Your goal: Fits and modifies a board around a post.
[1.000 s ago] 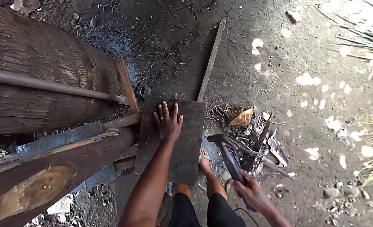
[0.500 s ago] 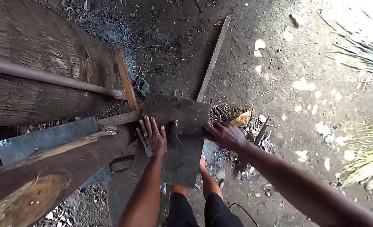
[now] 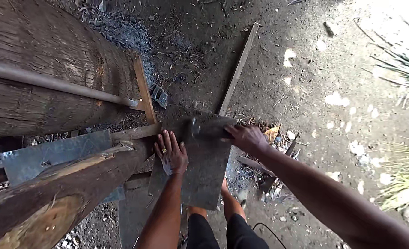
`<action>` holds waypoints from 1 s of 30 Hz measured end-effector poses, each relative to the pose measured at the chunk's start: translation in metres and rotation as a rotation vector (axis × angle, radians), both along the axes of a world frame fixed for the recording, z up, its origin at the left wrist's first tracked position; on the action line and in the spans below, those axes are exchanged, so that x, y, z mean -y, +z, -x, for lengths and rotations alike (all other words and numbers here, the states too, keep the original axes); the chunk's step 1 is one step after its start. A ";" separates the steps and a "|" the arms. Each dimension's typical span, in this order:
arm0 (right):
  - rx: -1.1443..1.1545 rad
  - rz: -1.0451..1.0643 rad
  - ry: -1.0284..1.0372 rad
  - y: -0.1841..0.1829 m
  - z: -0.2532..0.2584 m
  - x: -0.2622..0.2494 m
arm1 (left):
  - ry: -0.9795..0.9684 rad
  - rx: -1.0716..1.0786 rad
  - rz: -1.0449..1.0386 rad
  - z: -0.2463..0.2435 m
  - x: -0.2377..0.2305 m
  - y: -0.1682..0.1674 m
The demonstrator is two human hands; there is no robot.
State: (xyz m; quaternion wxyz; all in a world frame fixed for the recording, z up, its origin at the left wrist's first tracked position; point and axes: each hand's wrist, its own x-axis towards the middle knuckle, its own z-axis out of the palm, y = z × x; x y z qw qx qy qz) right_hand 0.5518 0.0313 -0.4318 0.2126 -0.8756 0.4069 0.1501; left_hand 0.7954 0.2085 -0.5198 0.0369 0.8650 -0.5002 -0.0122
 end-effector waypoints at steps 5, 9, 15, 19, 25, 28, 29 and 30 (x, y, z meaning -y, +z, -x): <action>0.015 -0.053 -0.442 0.003 0.017 -0.010 | 0.003 0.003 -0.012 0.000 -0.002 -0.002; 0.068 -0.077 -0.321 0.006 0.051 -0.081 | -0.001 -0.020 -0.030 0.001 -0.002 0.000; 0.048 -0.240 -0.333 0.007 0.030 -0.198 | 0.009 -0.090 -0.010 -0.002 -0.003 0.001; 0.074 -0.448 -0.350 0.010 0.010 -0.241 | 0.009 -0.234 0.055 -0.009 -0.004 0.009; -0.009 -0.645 -0.312 0.016 -0.008 -0.263 | 0.044 -0.433 -0.063 -0.022 0.007 0.037; -0.055 -0.723 -0.202 0.015 -0.009 -0.242 | 0.132 -0.389 -0.158 -0.006 0.011 0.046; -0.032 -0.732 -0.189 0.013 -0.005 -0.231 | 0.155 -0.358 -0.158 0.000 0.011 0.044; 0.009 -0.739 -0.199 0.011 0.002 -0.216 | 0.172 -0.326 -0.151 0.006 0.011 0.041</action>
